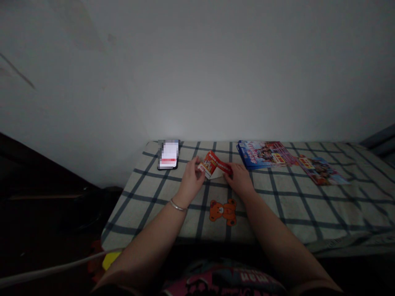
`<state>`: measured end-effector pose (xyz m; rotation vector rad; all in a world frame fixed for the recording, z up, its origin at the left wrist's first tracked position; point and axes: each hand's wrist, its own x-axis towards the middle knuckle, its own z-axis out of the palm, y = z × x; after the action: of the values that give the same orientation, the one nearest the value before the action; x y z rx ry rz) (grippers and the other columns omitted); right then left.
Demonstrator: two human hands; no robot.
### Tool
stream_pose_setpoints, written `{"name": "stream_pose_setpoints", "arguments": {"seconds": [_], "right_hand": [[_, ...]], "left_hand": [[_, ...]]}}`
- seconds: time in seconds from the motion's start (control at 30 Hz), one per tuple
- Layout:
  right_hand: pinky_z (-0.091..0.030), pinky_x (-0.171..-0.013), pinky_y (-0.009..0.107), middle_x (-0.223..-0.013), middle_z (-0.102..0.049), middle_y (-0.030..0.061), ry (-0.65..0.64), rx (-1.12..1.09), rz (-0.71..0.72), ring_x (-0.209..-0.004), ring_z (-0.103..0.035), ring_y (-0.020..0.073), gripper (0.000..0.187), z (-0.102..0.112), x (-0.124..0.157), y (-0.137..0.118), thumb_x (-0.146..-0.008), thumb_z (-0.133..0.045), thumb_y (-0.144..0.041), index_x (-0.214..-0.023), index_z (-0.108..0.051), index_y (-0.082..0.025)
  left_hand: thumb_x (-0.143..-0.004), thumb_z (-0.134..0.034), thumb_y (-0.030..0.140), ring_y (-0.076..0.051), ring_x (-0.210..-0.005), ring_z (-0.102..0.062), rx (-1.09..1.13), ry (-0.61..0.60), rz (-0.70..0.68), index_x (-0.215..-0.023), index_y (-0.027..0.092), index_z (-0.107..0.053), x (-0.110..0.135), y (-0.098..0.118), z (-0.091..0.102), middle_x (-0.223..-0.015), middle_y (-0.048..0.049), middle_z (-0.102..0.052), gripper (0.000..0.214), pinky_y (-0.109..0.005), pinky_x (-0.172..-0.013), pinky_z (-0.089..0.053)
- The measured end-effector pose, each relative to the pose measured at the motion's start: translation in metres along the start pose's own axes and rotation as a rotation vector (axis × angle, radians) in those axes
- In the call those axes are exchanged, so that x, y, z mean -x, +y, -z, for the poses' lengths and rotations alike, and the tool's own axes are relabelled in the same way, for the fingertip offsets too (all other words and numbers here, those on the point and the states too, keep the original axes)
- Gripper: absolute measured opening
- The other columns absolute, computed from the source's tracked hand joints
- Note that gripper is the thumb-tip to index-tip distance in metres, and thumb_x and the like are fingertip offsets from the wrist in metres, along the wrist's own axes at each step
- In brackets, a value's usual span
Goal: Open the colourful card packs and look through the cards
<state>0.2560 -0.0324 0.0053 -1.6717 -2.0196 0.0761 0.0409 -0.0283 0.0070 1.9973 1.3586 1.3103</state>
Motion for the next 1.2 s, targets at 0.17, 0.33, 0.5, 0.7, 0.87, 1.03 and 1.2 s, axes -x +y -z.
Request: {"name": "stream_pose_setpoints", "arguments": {"seconds": [0.17,0.33,0.5,0.7,0.87,1.03,1.2], "right_hand": [[-0.039,-0.099,0.040,-0.117,-0.064,0.0092,-0.013,-0.015,0.025,-0.112,-0.052,0.0255,0.041,-0.001,0.000,0.001,-0.083,-0.059,-0.031,-0.122,-0.056,-0.017],[-0.040,-0.098,0.038,-0.113,-0.065,0.0082,-0.012,-0.021,0.032,-0.109,-0.054,0.0242,0.040,0.001,0.000,-0.002,-0.082,-0.060,-0.029,-0.120,-0.058,-0.018],[-0.042,-0.096,0.038,-0.114,-0.065,0.0092,-0.007,-0.038,0.032,-0.107,-0.056,0.0238,0.042,0.000,0.000,-0.002,-0.082,-0.059,-0.027,-0.123,-0.055,-0.017],[-0.042,-0.098,0.041,-0.118,-0.064,0.0104,-0.003,-0.048,0.037,-0.110,-0.055,0.0254,0.051,-0.005,-0.001,0.001,-0.080,-0.059,-0.028,-0.129,-0.050,-0.016],[-0.044,-0.097,0.043,-0.120,-0.062,0.0114,0.022,-0.093,0.009,-0.108,-0.056,0.0267,0.066,-0.007,-0.001,0.002,-0.079,-0.059,-0.028,-0.140,-0.037,-0.016],[-0.045,-0.098,0.042,-0.127,-0.055,0.0140,0.089,-0.176,0.004,-0.113,-0.054,0.0258,0.082,-0.009,0.001,0.002,-0.077,-0.061,-0.025,-0.148,-0.020,-0.016],[-0.044,-0.100,0.042,-0.133,-0.046,0.0139,0.106,-0.176,0.011,-0.123,-0.047,0.0264,0.082,-0.010,0.001,0.000,-0.077,-0.060,-0.023,-0.148,-0.019,-0.021]], "left_hand": [[-0.087,-0.054,0.017,-0.013,-0.081,-0.067,0.166,-0.112,0.137,-0.147,0.023,-0.012,0.000,-0.003,-0.001,-0.119,-0.0111,-0.063,0.074,-0.030,-0.078,-0.056],[-0.086,-0.057,0.021,-0.021,-0.099,-0.063,-0.161,-0.263,-0.071,-0.115,0.018,-0.059,-0.001,0.002,0.000,-0.109,-0.0074,-0.068,0.030,-0.037,-0.090,-0.051],[-0.084,-0.058,0.019,-0.023,-0.103,-0.059,-0.403,-0.318,-0.239,-0.112,0.015,-0.061,0.002,0.010,-0.001,-0.106,-0.0089,-0.067,0.029,-0.041,-0.097,-0.045],[-0.086,-0.053,0.018,-0.024,-0.104,-0.057,-0.489,-0.323,-0.249,-0.113,0.015,-0.060,0.003,0.018,-0.005,-0.106,-0.0092,-0.066,0.028,-0.042,-0.098,-0.043],[-0.088,-0.052,0.021,-0.025,-0.114,-0.051,-0.575,-0.250,-0.246,-0.120,0.019,-0.058,0.006,0.025,-0.013,-0.118,-0.0086,-0.063,0.033,-0.048,-0.107,-0.032],[-0.090,-0.048,0.015,-0.023,-0.110,-0.056,-0.580,-0.338,-0.304,-0.126,0.018,-0.054,0.005,0.024,-0.012,-0.113,-0.0076,-0.067,0.037,-0.043,-0.102,-0.036],[-0.089,-0.050,0.016,-0.022,-0.096,-0.061,-0.542,-0.371,-0.303,-0.127,0.020,-0.054,0.004,0.024,-0.005,-0.103,-0.0067,-0.068,0.038,-0.039,-0.091,-0.045]]}}
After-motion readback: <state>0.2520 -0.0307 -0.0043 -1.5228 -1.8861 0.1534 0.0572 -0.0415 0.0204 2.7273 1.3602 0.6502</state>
